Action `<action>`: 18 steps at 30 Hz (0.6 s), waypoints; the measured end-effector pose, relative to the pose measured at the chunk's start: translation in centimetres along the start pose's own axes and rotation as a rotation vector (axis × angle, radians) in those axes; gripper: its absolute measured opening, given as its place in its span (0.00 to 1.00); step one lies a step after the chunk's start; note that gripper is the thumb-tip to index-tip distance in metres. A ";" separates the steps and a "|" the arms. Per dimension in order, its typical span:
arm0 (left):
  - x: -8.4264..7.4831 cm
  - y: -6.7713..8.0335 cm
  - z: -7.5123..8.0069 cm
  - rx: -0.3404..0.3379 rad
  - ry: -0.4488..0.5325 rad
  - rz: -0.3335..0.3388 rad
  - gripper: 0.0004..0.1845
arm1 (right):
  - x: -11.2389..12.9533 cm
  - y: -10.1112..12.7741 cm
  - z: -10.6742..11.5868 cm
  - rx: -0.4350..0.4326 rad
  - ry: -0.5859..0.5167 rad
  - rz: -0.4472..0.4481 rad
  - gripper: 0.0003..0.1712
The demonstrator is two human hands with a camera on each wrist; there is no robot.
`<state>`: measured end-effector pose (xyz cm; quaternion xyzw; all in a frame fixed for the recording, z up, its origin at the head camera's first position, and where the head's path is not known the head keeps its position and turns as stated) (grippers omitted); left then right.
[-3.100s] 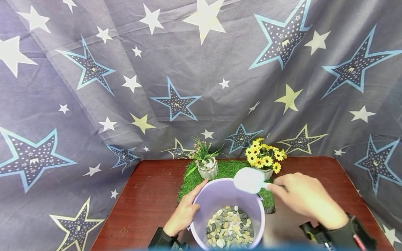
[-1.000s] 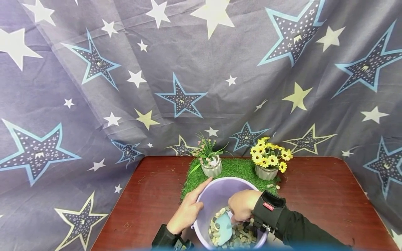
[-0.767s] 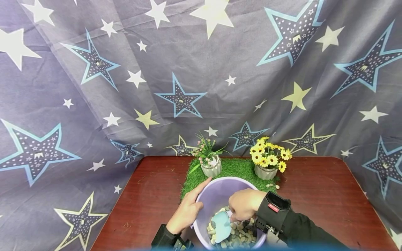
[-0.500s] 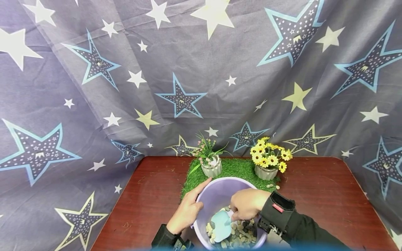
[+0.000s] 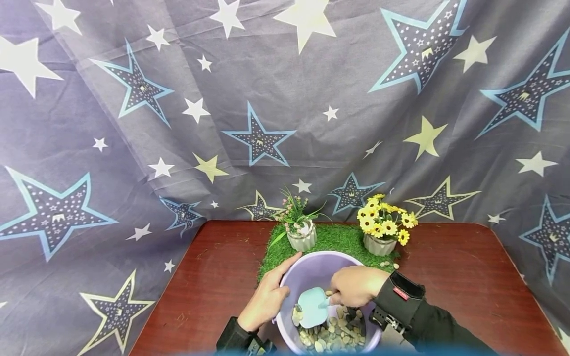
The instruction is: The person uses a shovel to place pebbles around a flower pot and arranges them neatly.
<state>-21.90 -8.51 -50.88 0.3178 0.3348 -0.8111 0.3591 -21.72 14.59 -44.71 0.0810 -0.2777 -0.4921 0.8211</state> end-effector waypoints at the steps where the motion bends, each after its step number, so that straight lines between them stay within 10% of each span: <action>1: 0.0 0.0 -0.1 -0.001 0.002 0.000 0.46 | 0.0 0.0 -0.1 0.000 0.000 -0.003 0.19; 18: -0.3 0.0 0.0 0.006 0.025 0.017 0.44 | 0.0 0.7 0.1 0.092 -0.072 0.085 0.18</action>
Point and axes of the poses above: each hand's wrist, its own y-axis away from the middle knuckle, its own z-axis out of the back of the hand, x = y × z, the point moved 2 cm from there along -y, towards the middle knuckle, and after that the axes turned 15 degrees about -z, right-handed, at the moved point
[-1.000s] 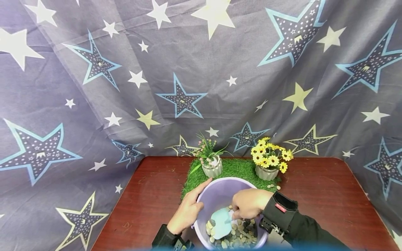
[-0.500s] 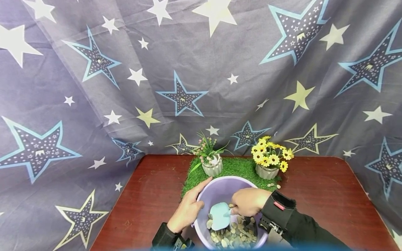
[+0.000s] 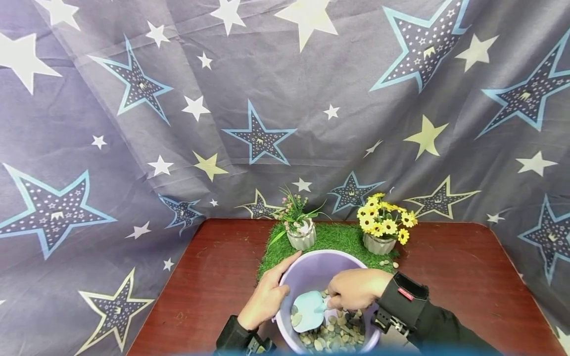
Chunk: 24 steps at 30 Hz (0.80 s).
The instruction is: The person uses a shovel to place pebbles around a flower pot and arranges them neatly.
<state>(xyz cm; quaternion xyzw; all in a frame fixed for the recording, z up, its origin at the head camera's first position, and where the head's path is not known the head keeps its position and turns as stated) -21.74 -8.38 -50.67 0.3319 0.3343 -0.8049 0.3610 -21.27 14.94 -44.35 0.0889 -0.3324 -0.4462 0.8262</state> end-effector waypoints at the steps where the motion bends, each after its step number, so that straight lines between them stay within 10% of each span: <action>1: 0.0 0.0 0.0 0.003 -0.003 -0.003 0.44 | -0.1 0.2 0.1 0.000 -0.010 0.008 0.17; 13: 0.1 0.2 0.7 0.010 -0.044 -0.010 0.44 | -1.8 2.6 0.7 0.037 -0.216 0.133 0.17; 24: 1.2 2.4 3.7 -0.102 -0.160 0.003 0.47 | -4.2 7.5 1.6 -0.137 -0.310 0.116 0.14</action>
Point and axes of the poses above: each hand's wrist, its own y-axis away from the middle knuckle, its own z-axis out of the back of the hand, x = y × z, the point moved 2 cm from there along -y, towards the middle knuckle, and after that the axes turned 15 degrees about -z, right-handed, at the moved point
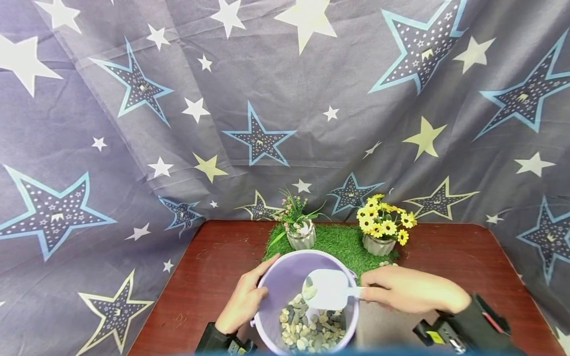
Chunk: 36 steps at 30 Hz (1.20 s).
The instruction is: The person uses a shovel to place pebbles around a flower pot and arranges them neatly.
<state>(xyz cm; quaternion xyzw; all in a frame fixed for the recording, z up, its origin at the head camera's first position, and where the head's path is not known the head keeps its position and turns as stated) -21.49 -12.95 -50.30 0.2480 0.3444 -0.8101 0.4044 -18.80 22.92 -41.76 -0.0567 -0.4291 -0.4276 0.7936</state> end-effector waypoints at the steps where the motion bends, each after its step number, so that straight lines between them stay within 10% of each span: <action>1: 0.1 0.3 0.4 -0.009 -0.003 0.009 0.47 | -0.4 0.7 0.4 -0.016 -0.010 -0.016 0.14; 18: 4.2 4.5 6.7 -0.166 -0.036 0.183 0.48 | -5.5 5.8 2.7 -0.264 -0.002 -0.403 0.17; 29: 5.7 6.5 9.5 -0.228 -0.093 0.251 0.47 | -10.4 1.5 -5.6 -0.482 -0.131 -0.464 0.18; 36: 6.1 6.6 9.7 -0.226 -0.075 0.268 0.46 | -12.0 -1.4 -10.9 -0.503 -0.537 -0.659 0.19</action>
Point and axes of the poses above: each hand's wrist, its own y-axis away from the middle knuckle, its own z-axis out of the back of the hand, x = y × z, the point moved 2 cm from there along -y, towards the middle knuckle, and after that the axes turned 15 degrees about -z, right-handed, at the moved point
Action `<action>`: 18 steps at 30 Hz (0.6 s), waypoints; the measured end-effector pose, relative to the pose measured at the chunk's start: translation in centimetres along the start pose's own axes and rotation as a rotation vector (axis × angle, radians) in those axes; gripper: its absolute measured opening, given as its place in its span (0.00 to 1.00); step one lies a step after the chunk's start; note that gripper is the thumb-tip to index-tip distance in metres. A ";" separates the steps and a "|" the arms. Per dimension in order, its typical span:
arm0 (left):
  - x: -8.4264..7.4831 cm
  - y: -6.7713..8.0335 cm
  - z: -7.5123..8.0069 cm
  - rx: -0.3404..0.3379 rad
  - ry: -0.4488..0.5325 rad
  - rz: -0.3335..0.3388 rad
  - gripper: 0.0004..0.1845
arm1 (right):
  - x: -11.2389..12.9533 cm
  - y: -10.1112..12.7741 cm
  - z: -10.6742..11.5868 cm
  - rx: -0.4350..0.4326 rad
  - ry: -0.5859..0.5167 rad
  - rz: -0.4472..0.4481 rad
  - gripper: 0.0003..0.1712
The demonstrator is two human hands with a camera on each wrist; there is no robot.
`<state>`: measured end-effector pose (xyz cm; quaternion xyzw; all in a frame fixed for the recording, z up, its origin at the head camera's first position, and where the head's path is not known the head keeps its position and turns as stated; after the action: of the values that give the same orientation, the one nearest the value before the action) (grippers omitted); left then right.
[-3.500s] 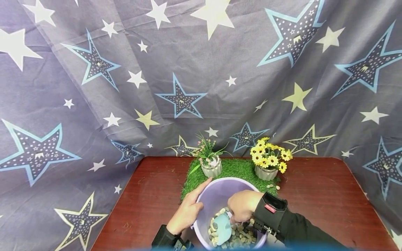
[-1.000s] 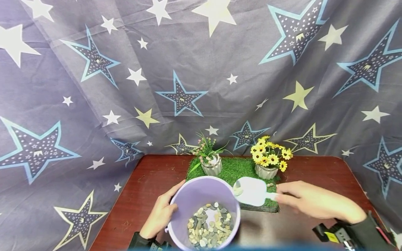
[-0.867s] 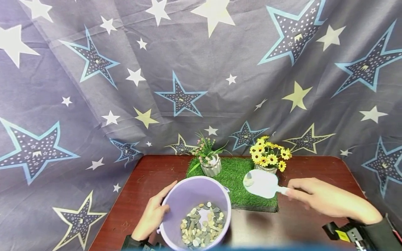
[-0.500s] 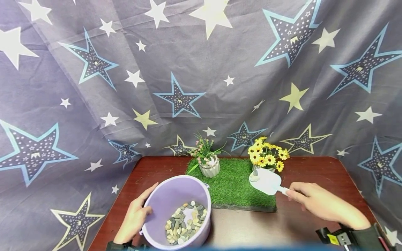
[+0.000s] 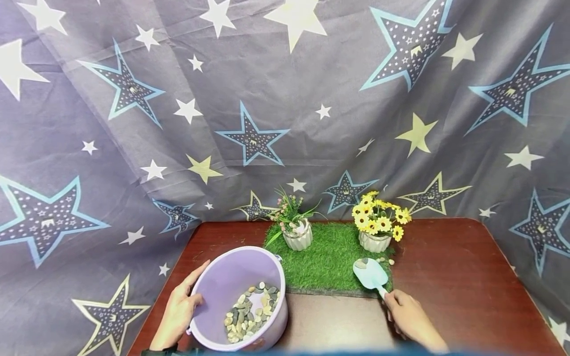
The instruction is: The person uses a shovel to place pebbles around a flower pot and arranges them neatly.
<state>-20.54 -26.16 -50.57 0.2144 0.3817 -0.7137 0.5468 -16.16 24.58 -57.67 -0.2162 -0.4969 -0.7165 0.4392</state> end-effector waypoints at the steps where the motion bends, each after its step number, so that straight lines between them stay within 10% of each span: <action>1: 0.0 0.0 -0.1 -0.002 0.000 0.002 0.46 | -0.2 0.0 -0.5 0.010 -0.050 -0.017 0.19; 18: -0.3 0.0 -0.2 -0.007 -0.013 -0.008 0.48 | 0.3 -1.1 -3.2 0.305 -0.550 -0.103 0.19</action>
<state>-20.48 -25.82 -50.41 0.2063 0.3813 -0.7160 0.5472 -16.85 21.68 -59.33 -0.3082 -0.7091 -0.5695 0.2790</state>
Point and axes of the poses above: each hand's wrist, its own y-axis away from the middle knuckle, its own z-axis out of the back of the hand, x = y × z, the point moved 2 cm from there along -y, towards the middle knuckle, and after that the axes turned 15 degrees about -z, right-handed, at the moved point
